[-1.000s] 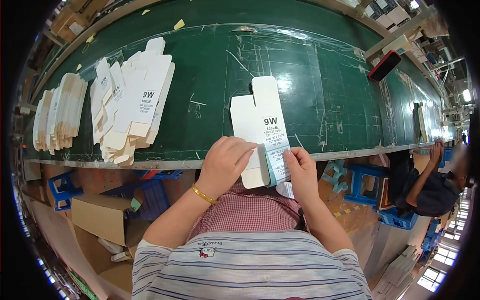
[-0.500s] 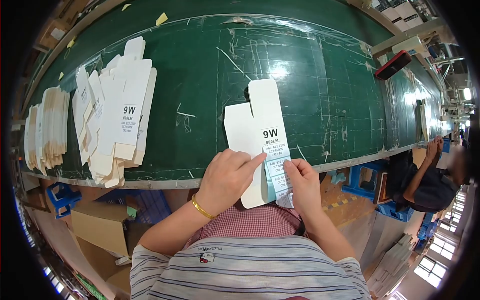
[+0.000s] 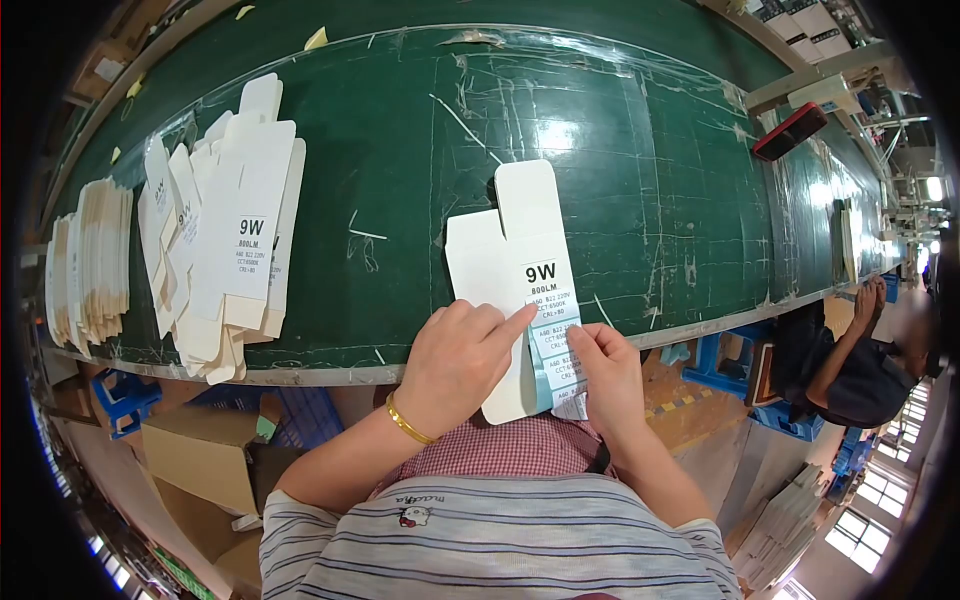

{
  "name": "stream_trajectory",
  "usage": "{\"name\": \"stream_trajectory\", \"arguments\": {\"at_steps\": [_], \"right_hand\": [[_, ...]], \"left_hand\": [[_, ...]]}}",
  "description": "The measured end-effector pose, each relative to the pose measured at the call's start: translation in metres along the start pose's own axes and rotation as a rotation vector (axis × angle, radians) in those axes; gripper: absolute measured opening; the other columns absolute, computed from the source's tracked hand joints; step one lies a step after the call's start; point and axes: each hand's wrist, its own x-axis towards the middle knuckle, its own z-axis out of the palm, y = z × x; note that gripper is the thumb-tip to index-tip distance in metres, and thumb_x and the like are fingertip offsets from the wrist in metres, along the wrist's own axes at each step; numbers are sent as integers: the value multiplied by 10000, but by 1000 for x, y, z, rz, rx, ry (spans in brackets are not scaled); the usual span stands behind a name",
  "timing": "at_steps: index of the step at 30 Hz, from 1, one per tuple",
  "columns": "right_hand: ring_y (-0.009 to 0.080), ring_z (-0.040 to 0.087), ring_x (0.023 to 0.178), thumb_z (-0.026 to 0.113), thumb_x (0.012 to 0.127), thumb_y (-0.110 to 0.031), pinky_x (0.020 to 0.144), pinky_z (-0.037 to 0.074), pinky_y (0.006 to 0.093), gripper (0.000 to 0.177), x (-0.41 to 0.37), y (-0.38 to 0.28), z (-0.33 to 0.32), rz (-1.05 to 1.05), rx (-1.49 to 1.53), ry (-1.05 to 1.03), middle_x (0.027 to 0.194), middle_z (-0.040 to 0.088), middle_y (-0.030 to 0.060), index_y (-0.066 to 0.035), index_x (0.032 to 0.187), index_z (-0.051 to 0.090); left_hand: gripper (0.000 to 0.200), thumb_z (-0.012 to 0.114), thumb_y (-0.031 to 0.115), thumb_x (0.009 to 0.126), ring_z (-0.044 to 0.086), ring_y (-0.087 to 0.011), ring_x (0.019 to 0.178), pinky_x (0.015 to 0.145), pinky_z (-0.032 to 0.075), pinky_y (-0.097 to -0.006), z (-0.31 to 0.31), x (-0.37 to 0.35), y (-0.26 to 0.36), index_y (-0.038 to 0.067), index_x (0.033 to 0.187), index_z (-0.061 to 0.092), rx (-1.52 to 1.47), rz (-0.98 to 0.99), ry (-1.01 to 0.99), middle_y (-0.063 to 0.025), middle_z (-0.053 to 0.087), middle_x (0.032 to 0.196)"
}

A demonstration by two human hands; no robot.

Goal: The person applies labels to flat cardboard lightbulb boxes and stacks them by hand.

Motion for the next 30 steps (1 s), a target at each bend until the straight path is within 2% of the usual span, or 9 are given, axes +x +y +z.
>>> {"name": "stream_trajectory", "arguments": {"at_steps": [7,12,23,30], "right_hand": [[28,531,682,611,957,-148,607,433,197,192,0,0,-1,2,17,-16,796,637,1,41,948,645],[57,586,689,607,954,-119,624,477,209,164,3,5,-4,-4,37,-29,831,668,40,42,945,641],[54,575,676,609,955,-128,615,473,208,164,5,10,-7,12,57,-34,826,661,30,31,925,633],[22,516,671,613,961,-139,592,434,197,165,-10,27,-25,-121,-195,-75,786,623,-5,5,881,609]], "left_hand": [[423,663,15,755,516,-196,727,673,452,-335,0,2,0,78,1173,676,23,-3,-26,-23,538,800],[441,666,17,750,518,-194,729,678,457,-333,-1,3,1,83,1186,670,27,0,-24,-23,541,806],[437,646,63,764,514,-172,657,594,441,-316,-2,16,2,134,1195,661,186,58,-109,-4,498,731],[416,628,77,786,535,-169,649,582,448,-308,-1,18,-1,140,1196,655,197,120,-91,-13,499,716]]}}
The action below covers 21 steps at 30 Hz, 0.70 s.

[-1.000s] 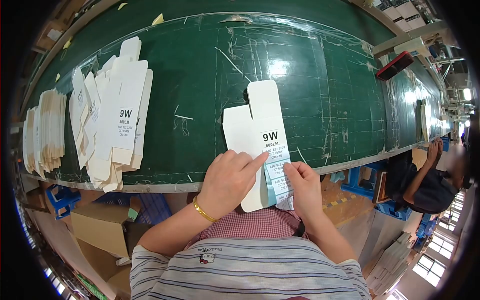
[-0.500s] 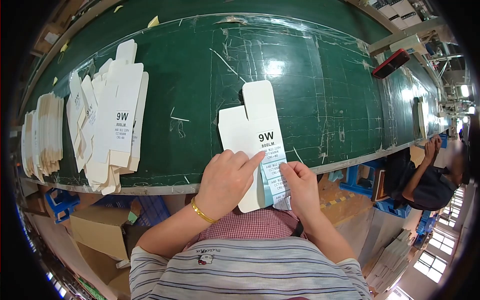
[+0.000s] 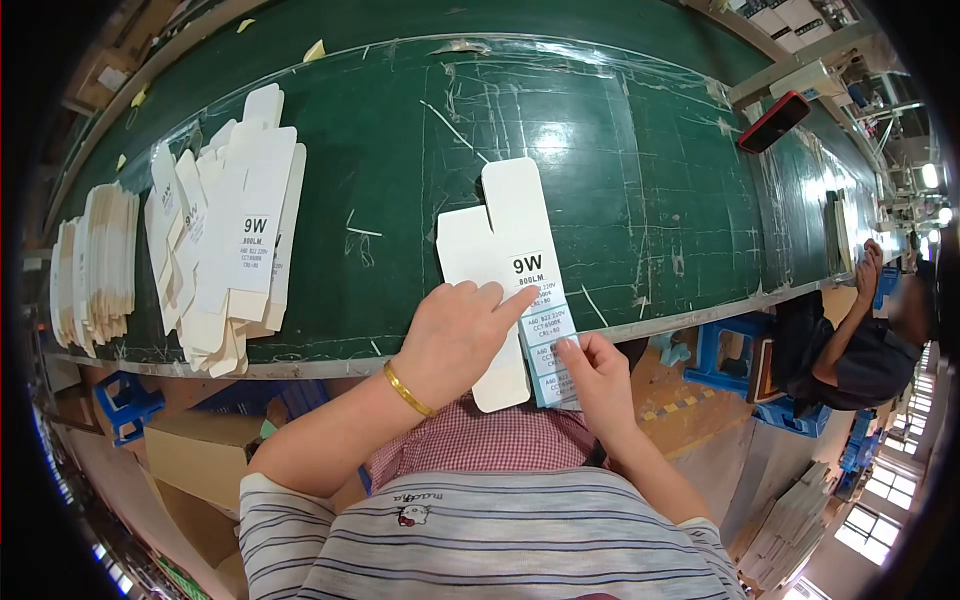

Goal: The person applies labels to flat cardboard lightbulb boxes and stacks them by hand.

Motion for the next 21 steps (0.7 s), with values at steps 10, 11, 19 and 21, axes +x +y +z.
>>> {"name": "stream_trajectory", "arguments": {"at_steps": [10,11,19,21], "right_hand": [[28,515,709,616,963,-152,627,431,202,161,-43,47,-36,-59,164,-74,782,602,-16,-23,874,577],[31,523,717,612,965,-155,637,439,205,162,-44,52,-36,-50,205,-69,788,607,-12,-24,877,578],[41,544,727,616,961,-156,640,446,208,155,-52,65,-39,-126,297,-80,808,626,-1,-22,888,589],[39,539,728,615,960,-151,638,440,208,152,-53,63,-39,-161,284,-70,807,622,-5,-22,883,590]], "left_hand": [[486,642,126,794,547,-193,586,529,457,-332,1,0,20,205,1273,616,215,29,-44,-53,511,718],[482,646,123,788,557,-195,611,541,463,-330,3,1,22,195,1264,619,233,33,-44,-54,519,732],[304,715,116,751,608,-247,904,786,523,-348,12,-7,29,16,1028,638,170,132,115,-85,611,946],[212,687,132,765,607,-242,855,748,528,-340,14,-2,31,24,931,612,298,132,-6,-91,609,904]]}}
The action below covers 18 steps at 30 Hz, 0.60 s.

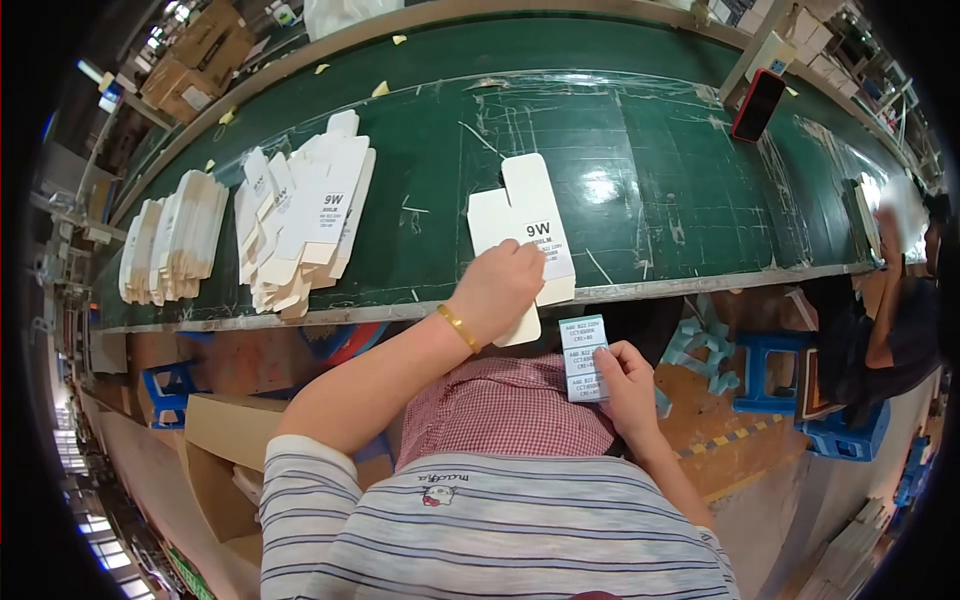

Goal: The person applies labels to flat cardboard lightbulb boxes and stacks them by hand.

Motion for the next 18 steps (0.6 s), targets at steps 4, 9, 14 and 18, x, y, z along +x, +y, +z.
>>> {"name": "stream_trajectory", "arguments": {"at_steps": [4,9,14,18], "right_hand": [[31,503,706,606,962,-144,625,419,208,160,-3,-12,9,-37,-56,-21,773,590,-20,-24,858,581],[29,489,694,600,964,-143,618,413,207,165,-3,-15,11,-73,-7,-36,764,582,-23,-33,844,576],[39,504,718,608,954,-126,642,424,210,143,1,-20,12,-90,-42,-64,778,585,-21,-18,862,590],[45,536,757,618,944,-109,677,446,211,114,7,-33,17,-192,-151,-70,810,598,-16,-3,903,616]], "left_hand": [[107,624,128,757,623,-239,719,643,539,-344,-4,4,9,42,812,591,59,14,-40,-103,605,776],[107,644,134,695,624,-234,667,610,519,-342,-55,-4,-21,66,751,584,49,177,89,-72,578,725],[101,637,76,737,631,-271,697,631,519,-384,-130,-54,-92,47,828,604,195,115,275,-96,610,763],[161,662,69,780,655,-290,891,768,532,-391,-145,-104,-145,33,937,661,420,-89,91,-136,673,953]]}}
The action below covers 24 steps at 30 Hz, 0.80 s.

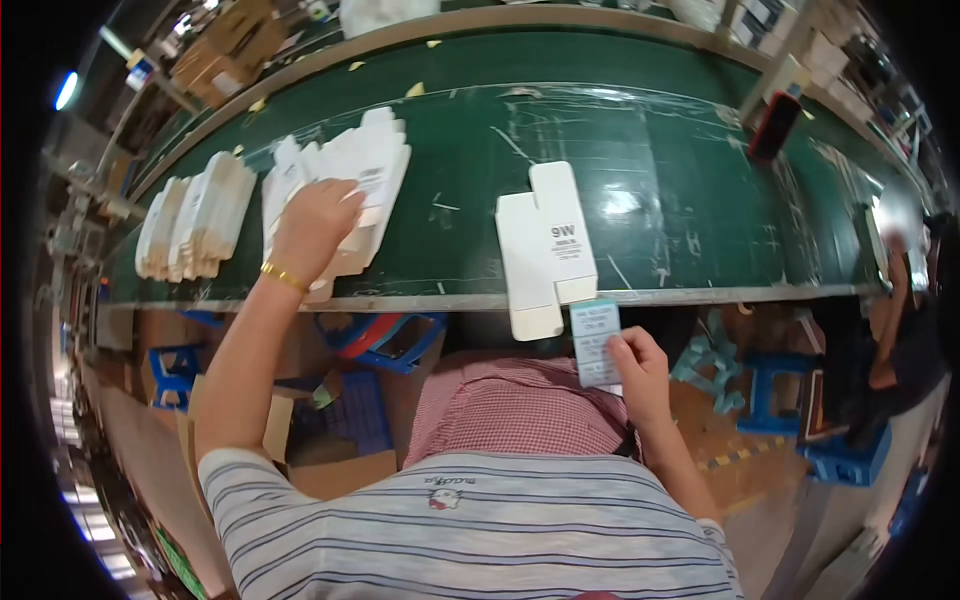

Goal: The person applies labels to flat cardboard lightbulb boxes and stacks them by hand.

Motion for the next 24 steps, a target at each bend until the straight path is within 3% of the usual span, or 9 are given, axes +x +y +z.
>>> {"name": "stream_trajectory", "arguments": {"at_steps": [4,7,10,14,16,18,22,24], "right_hand": [[40,541,771,625,949,-111,687,449,204,117,3,-8,4,-79,-7,0,833,608,-15,1,913,620],[39,540,775,625,953,-111,691,447,201,118,2,-11,4,-147,3,-1,839,609,-13,4,925,622],[54,548,803,631,938,-95,711,453,212,100,-1,-17,-3,-156,-9,-21,873,614,-2,2,963,628],[106,582,911,661,882,-64,775,482,261,183,-2,-39,-4,-107,182,-8,984,627,27,-12,1057,643],[170,610,970,683,829,-33,817,492,292,287,4,-53,-8,-323,-111,-51,1046,645,68,-24,1113,648],[197,626,949,682,813,-14,809,496,297,299,9,-62,-14,-537,-455,-132,1033,656,85,-27,1111,655],[196,631,838,690,804,0,728,495,293,276,10,-69,-10,-411,-456,-152,950,668,98,-32,1078,678],[182,612,862,720,790,-19,735,482,277,361,11,-66,-10,-414,-347,-170,983,648,84,-52,1145,665]], "left_hand": [[251,659,63,837,623,-262,1010,869,512,-356,-1,10,94,53,1088,659,-693,-327,95,-120,649,1090],[446,683,55,857,577,-172,1125,938,487,-306,4,32,184,75,1292,587,-1525,-527,-160,-72,594,1233],[397,702,-2,842,614,-114,981,847,507,-243,17,46,233,39,1225,607,-2093,-672,-185,-45,642,1080],[294,698,4,853,598,-63,847,734,497,-191,11,48,243,28,1140,643,-1947,-649,-203,-7,638,940],[266,698,12,855,585,-52,808,699,491,-184,9,50,241,24,1117,652,-1829,-570,-170,6,628,887],[276,699,5,844,597,-74,837,733,494,-200,11,48,241,32,1115,653,-1782,-516,-142,-24,624,937],[264,698,-3,834,604,-115,923,824,493,-249,11,50,242,37,1093,662,-1734,-477,35,-61,609,1049],[245,700,-2,834,601,-131,961,868,487,-272,11,49,240,33,1075,666,-1728,-469,48,-68,602,1076]]}}
